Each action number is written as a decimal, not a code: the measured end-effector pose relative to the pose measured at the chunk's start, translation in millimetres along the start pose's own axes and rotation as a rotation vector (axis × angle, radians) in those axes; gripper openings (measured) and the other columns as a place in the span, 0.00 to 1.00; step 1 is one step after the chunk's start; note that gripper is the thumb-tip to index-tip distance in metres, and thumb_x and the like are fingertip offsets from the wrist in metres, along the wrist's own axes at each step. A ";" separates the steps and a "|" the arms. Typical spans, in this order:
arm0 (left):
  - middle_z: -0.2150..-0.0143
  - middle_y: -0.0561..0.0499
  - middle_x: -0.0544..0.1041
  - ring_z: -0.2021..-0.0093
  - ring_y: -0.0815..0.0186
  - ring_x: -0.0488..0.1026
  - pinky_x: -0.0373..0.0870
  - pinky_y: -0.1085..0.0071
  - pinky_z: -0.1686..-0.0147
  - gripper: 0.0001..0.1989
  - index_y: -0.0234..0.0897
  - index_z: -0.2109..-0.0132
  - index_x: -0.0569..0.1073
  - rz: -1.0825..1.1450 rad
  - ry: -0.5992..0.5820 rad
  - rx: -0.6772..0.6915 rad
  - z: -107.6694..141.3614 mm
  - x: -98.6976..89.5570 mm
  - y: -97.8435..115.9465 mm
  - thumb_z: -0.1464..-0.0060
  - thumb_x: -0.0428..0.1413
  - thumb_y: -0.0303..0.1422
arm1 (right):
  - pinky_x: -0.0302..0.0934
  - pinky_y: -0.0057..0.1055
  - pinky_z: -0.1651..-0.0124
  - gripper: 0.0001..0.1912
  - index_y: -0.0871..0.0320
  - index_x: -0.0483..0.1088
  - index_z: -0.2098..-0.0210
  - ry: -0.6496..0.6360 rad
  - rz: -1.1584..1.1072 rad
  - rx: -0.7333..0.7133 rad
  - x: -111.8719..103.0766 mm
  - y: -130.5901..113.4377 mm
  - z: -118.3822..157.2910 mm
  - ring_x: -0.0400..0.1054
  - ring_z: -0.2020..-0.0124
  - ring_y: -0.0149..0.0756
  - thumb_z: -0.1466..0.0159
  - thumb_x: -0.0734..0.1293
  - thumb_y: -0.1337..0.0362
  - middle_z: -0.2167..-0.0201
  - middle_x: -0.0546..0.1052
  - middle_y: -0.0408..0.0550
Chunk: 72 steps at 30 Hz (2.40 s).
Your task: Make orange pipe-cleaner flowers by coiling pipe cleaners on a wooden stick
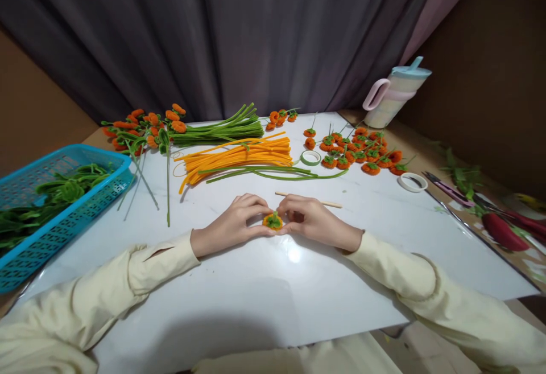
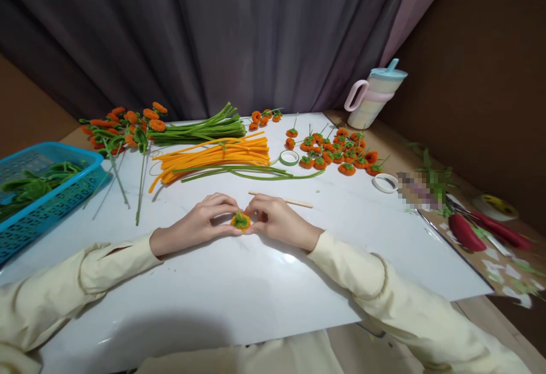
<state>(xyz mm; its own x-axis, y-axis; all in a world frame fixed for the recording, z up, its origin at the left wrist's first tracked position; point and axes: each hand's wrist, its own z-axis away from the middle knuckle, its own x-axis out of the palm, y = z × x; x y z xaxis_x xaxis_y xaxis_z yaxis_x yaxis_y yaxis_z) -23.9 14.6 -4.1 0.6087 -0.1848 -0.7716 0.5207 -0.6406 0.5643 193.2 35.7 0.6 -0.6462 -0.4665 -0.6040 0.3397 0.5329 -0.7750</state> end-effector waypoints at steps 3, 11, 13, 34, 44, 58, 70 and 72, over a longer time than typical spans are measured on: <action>0.58 0.49 0.72 0.55 0.65 0.67 0.62 0.66 0.52 0.11 0.37 0.59 0.71 0.004 -0.008 0.001 0.8 0.2 2.3 0.46 0.57 0.38 | 0.58 0.25 0.70 0.10 0.60 0.69 0.66 0.027 0.043 -0.015 2.2 -2.3 1.2 0.61 0.74 0.27 0.44 0.70 0.61 0.70 0.68 0.44; 0.62 0.47 0.74 0.60 0.64 0.70 0.64 0.65 0.56 0.10 0.34 0.58 0.67 -0.127 0.086 0.035 5.7 -1.0 8.4 0.44 0.54 0.35 | 0.59 0.24 0.73 0.10 0.59 0.64 0.67 0.082 -0.092 0.052 2.4 -9.3 5.1 0.64 0.72 0.27 0.43 0.69 0.64 0.68 0.69 0.44; 0.62 0.47 0.74 0.61 0.64 0.70 0.66 0.65 0.57 0.11 0.35 0.58 0.68 -0.097 0.109 0.028 6.1 -0.8 8.5 0.45 0.55 0.36 | 0.59 0.23 0.73 0.07 0.59 0.65 0.67 0.083 -0.077 0.020 1.9 -13.5 6.3 0.64 0.72 0.27 0.42 0.68 0.64 0.67 0.69 0.45; 0.52 0.47 0.75 0.57 0.63 0.72 0.69 0.69 0.56 0.21 0.37 0.46 0.70 0.520 -0.019 -0.263 0.5 0.7 18.5 0.47 0.57 0.37 | 0.62 0.27 0.68 0.11 0.59 0.66 0.54 0.146 0.138 -0.276 3.2 -13.1 9.3 0.62 0.71 0.29 0.36 0.61 0.67 0.69 0.70 0.46; 0.51 0.43 0.73 0.58 0.66 0.72 0.69 0.72 0.57 0.28 0.35 0.36 0.54 0.207 -0.028 0.044 7.1 5.9 5.4 0.42 0.50 0.32 | 0.63 0.28 0.63 0.14 0.59 0.65 0.50 0.061 0.183 -0.329 2.4 -6.8 9.0 0.66 0.65 0.32 0.35 0.61 0.67 0.64 0.72 0.50; 0.54 0.48 0.76 0.58 0.63 0.67 0.64 0.62 0.53 0.15 0.40 0.49 0.73 0.023 0.009 0.011 2.1 1.0 7.2 0.43 0.54 0.33 | 0.59 0.24 0.71 0.06 0.61 0.69 0.63 0.061 0.181 -0.150 4.0 -2.3 5.5 0.64 0.73 0.29 0.38 0.64 0.65 0.73 0.71 0.45; 0.50 0.49 0.75 0.56 0.63 0.66 0.64 0.61 0.53 0.13 0.44 0.50 0.74 0.024 -0.005 0.033 3.1 3.2 0.8 0.41 0.51 0.33 | 0.61 0.23 0.70 0.07 0.61 0.72 0.63 0.042 0.032 -0.060 -0.5 -4.2 2.1 0.67 0.74 0.27 0.39 0.64 0.65 0.72 0.76 0.45; 0.49 0.49 0.74 0.56 0.63 0.66 0.63 0.61 0.53 0.14 0.44 0.49 0.73 -0.007 -0.012 0.048 3.3 3.1 0.4 0.40 0.51 0.33 | 0.62 0.24 0.69 0.07 0.60 0.72 0.63 0.037 0.030 -0.067 -0.8 -3.5 2.1 0.68 0.73 0.28 0.39 0.64 0.65 0.71 0.76 0.46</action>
<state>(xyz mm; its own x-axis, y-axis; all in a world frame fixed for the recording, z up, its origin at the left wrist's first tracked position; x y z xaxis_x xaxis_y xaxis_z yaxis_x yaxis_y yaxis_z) -23.8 11.4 -7.3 0.5980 -0.1891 -0.7789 0.4952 -0.6769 0.5446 193.9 32.8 3.4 -0.6619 -0.4238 -0.6183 0.3135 0.5927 -0.7419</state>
